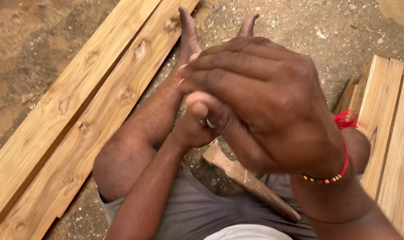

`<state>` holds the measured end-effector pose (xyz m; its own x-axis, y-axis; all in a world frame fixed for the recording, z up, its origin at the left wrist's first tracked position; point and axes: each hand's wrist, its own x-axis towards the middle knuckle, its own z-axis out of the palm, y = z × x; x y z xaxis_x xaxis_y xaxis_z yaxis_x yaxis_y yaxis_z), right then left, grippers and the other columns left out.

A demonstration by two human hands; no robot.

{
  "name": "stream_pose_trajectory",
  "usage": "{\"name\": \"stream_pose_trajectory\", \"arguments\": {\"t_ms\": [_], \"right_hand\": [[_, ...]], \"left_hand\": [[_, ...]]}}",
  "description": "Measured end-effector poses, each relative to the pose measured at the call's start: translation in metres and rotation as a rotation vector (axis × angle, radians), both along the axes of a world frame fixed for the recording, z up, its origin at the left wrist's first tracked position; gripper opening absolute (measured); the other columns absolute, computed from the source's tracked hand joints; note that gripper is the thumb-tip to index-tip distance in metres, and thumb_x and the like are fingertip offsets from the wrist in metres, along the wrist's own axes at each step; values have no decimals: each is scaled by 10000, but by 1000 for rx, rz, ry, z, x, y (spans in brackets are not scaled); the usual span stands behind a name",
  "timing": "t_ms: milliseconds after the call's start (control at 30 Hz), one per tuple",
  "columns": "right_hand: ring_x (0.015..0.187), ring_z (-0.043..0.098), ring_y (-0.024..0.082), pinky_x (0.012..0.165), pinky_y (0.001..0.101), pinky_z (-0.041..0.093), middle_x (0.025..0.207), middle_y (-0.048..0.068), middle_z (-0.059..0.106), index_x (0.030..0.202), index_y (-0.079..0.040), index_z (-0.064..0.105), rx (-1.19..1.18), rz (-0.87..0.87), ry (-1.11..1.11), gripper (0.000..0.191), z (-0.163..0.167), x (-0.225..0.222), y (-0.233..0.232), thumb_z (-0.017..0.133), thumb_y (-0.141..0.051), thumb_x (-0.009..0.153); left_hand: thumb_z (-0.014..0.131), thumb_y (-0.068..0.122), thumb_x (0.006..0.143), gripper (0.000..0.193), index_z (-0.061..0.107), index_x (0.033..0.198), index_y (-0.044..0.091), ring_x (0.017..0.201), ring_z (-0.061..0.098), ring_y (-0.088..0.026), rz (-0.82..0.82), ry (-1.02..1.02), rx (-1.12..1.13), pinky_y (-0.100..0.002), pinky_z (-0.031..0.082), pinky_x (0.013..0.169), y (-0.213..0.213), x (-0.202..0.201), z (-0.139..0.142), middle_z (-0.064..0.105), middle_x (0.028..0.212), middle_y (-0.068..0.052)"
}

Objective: The person uses a chisel and a wooden mallet to carve a rectangular notch into a wooden beam while sitting on the ground.

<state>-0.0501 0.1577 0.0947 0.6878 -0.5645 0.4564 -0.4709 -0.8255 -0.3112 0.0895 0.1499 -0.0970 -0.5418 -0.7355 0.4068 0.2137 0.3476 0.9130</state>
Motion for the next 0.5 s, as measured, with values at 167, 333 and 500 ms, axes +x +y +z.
{"name": "stream_pose_trajectory", "arguments": {"t_ms": [167, 333, 500], "right_hand": [[639, 657, 307, 575, 488, 500, 739, 91, 724, 744, -109, 723, 150, -184, 282, 355, -12, 25, -10, 583, -363, 948], [731, 683, 232, 703, 441, 536, 894, 136, 729, 1000, -25, 727, 9, -6, -18, 367, 18, -11, -2, 505, -296, 1110], [699, 700, 357, 610, 501, 530, 777, 195, 716, 779, -53, 749, 326, -163, 404, 262, -33, 39, -14, 673, -302, 749]], "left_hand": [[798, 145, 866, 486, 611, 1304, 49, 1280, 602, -276, 166, -190, -259, -416, 500, 1077, 2, -1, -7, 632, 1347, -119], [718, 232, 980, 440, 566, 1349, 46, 1297, 603, -275, -14, -74, 89, -409, 553, 1078, -2, -9, 12, 596, 1351, -132], [627, 506, 839, 809, 353, 1461, 66, 1391, 359, -331, 50, 18, 203, -469, 459, 1155, -41, -20, 52, 338, 1471, -190]]}}
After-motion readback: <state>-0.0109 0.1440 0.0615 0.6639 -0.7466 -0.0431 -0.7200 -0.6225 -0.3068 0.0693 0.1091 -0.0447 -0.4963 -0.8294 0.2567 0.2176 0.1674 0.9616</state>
